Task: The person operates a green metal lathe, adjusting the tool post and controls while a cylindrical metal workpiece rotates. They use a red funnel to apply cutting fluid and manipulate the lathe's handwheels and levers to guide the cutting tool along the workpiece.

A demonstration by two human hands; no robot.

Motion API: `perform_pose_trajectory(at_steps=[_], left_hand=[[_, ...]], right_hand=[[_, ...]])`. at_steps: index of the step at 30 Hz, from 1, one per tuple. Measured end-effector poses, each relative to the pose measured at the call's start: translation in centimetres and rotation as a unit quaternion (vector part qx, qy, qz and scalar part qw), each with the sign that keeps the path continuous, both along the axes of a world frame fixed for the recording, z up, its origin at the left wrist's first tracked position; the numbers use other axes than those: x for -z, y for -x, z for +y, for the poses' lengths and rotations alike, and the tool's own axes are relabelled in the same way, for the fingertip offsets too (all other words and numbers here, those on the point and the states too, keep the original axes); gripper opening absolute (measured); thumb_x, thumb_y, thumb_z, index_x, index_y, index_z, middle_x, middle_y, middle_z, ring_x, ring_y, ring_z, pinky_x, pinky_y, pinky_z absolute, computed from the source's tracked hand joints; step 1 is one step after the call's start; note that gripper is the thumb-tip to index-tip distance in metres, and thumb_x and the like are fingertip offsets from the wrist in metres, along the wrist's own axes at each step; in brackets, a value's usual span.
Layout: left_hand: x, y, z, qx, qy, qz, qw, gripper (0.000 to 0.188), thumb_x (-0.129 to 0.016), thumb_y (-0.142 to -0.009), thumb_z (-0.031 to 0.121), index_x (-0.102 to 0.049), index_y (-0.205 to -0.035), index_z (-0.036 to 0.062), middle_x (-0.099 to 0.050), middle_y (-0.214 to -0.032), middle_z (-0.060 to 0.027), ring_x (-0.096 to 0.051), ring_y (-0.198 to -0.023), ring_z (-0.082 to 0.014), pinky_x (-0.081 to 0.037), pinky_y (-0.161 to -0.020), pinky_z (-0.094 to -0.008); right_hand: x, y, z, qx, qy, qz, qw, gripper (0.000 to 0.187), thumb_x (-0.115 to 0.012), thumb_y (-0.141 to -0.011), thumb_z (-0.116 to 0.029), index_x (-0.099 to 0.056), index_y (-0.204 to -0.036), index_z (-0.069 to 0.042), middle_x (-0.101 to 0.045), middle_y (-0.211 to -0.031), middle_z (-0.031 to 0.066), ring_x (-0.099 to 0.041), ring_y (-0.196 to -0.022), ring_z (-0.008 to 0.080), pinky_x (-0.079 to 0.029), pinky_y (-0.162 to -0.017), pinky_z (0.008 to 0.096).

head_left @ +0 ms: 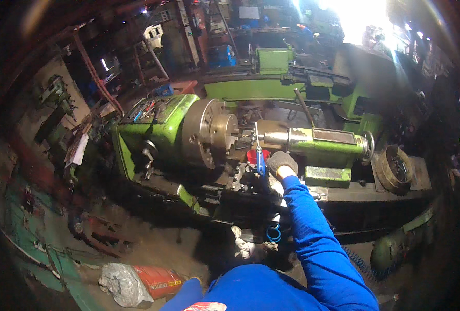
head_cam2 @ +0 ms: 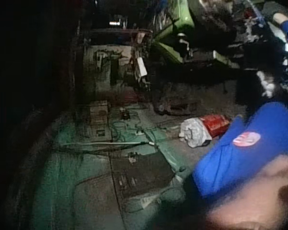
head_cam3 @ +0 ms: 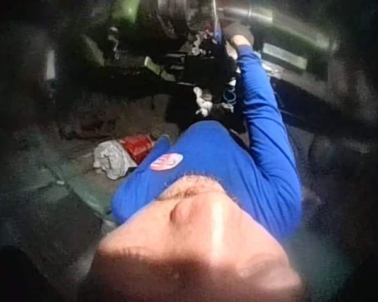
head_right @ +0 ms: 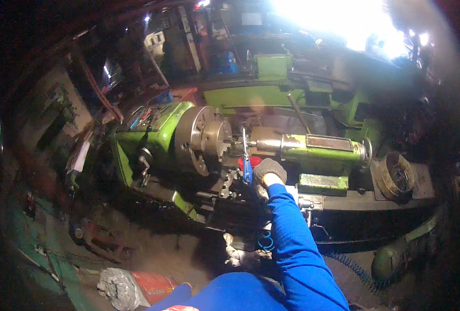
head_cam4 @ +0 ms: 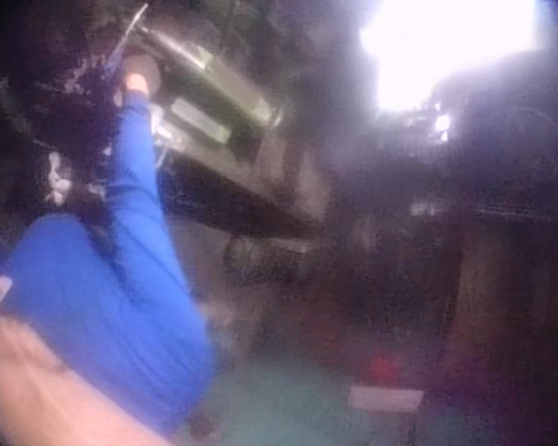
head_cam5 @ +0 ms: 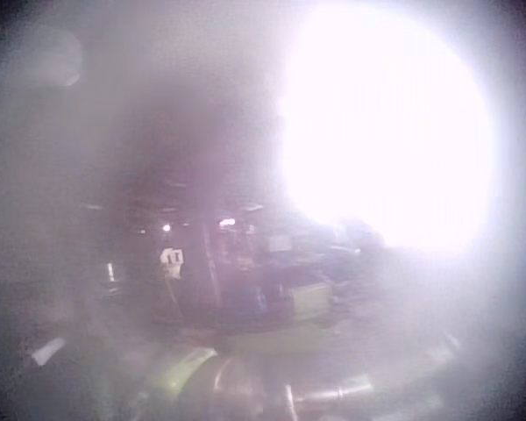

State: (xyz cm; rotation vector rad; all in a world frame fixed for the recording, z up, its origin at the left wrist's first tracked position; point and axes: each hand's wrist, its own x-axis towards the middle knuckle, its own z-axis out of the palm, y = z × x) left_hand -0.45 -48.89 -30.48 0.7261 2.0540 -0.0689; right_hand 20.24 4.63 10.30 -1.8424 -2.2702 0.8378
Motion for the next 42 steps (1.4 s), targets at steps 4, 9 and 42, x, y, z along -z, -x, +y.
perform_pose_trajectory(at_steps=[4, 9, 42], left_hand=[[0.0, -2.3, -2.2, -0.025, 0.003, 0.005, 1.000, 0.063, -0.055, -0.100, 0.056, -0.067, -0.143, 0.0120, -0.060, -0.152, -0.0203, -0.057, -0.139, -0.0411, -0.043, -0.118, -0.0503], [0.6, -3.6, -2.3, -0.032, -0.003, 0.010, 0.999, 0.063, -0.055, -0.101, 0.056, -0.067, -0.143, 0.0122, -0.060, -0.152, -0.0203, -0.058, -0.139, -0.0410, -0.043, -0.118, -0.0502], [4.8, 4.5, -1.0, -0.010, -0.061, -0.025, 0.998, 0.072, -0.049, -0.100, 0.060, -0.067, -0.140, 0.0021, -0.059, -0.149, -0.0279, -0.055, -0.140, -0.0461, -0.041, -0.118, -0.0525]], right_hand=[[1.0, 0.8, -0.1, -0.028, -0.010, 0.008, 1.000, 0.047, -0.060, -0.097, -0.043, -0.078, -0.125, -0.010, -0.073, -0.132, 0.0193, -0.070, -0.124, 0.0396, -0.055, -0.104, 0.0493], [0.0, -0.2, -0.5, -0.040, -0.016, 0.027, 0.999, 0.045, -0.059, -0.097, -0.039, -0.078, -0.123, -0.008, -0.073, -0.130, 0.0214, -0.069, -0.123, 0.0415, -0.055, -0.104, 0.0491], [0.1, 2.3, -1.1, 0.054, -0.109, -0.095, 0.988, 0.055, -0.058, -0.097, -0.050, -0.077, -0.127, -0.009, -0.071, -0.134, 0.0228, -0.068, -0.126, 0.0399, -0.055, -0.104, 0.0502]])
